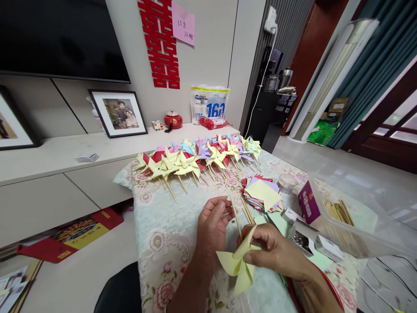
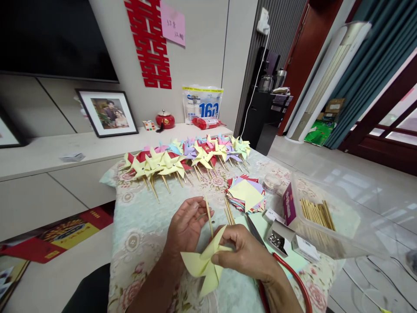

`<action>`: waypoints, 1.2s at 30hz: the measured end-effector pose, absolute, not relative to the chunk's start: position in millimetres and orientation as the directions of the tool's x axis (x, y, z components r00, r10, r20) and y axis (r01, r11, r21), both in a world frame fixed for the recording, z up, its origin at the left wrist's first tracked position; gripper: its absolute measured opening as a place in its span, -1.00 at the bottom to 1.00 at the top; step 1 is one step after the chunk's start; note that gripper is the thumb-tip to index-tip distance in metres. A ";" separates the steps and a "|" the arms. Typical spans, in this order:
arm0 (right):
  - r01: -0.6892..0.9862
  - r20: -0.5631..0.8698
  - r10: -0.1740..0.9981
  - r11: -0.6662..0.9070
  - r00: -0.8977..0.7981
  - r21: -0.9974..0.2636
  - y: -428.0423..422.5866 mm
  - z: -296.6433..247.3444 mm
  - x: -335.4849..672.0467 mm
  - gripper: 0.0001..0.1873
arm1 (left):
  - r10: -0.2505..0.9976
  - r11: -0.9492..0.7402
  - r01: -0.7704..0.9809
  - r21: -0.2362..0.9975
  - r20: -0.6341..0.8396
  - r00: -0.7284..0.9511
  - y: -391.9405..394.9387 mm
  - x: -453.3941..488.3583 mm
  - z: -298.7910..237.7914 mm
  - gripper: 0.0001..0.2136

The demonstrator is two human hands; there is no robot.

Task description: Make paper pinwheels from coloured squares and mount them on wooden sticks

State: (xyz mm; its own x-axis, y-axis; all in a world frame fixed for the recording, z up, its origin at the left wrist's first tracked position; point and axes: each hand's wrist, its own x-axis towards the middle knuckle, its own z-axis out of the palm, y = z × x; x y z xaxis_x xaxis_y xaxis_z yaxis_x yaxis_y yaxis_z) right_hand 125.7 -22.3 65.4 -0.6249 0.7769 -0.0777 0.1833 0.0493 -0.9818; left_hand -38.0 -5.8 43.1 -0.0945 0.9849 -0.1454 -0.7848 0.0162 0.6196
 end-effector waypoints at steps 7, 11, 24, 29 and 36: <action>0.156 -0.039 0.717 0.098 -0.696 -0.983 -20.9 64.9 122.0 -0.89 | 0.989 0.117 -0.783 0.611 -0.144 0.035 -10.1 -36.4 47.2 -0.69; 0.153 0.009 0.739 0.151 -0.674 -0.977 -18.6 63.9 130.5 -0.87 | 0.988 0.081 -0.771 0.631 -0.152 -0.021 -9.1 -37.2 49.6 -0.71; -0.040 0.398 0.822 0.419 -0.408 -0.907 -21.3 59.4 131.4 -0.92 | 0.992 0.017 -0.464 0.885 -0.074 -0.104 -12.9 -29.1 42.8 -0.80; 0.060 0.562 0.750 0.616 -0.350 -0.785 -19.9 62.6 126.0 -0.89 | 0.997 -0.023 -0.451 0.892 -0.010 -0.071 -14.2 -28.1 36.8 -0.80; 0.274 0.706 0.655 0.755 -0.269 -0.596 -22.6 64.7 120.6 -0.80 | 0.995 -0.098 -0.460 0.882 0.083 -0.052 -18.7 -26.3 38.0 -0.85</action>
State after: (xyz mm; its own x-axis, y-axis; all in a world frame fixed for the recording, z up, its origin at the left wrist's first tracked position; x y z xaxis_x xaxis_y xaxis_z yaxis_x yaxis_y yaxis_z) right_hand 120.6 -22.6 64.7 -0.2693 0.6548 0.7062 0.2739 0.7551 -0.5956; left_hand -26.3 -18.7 38.0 -0.0520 0.9952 0.0835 -0.4605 -0.0981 0.8822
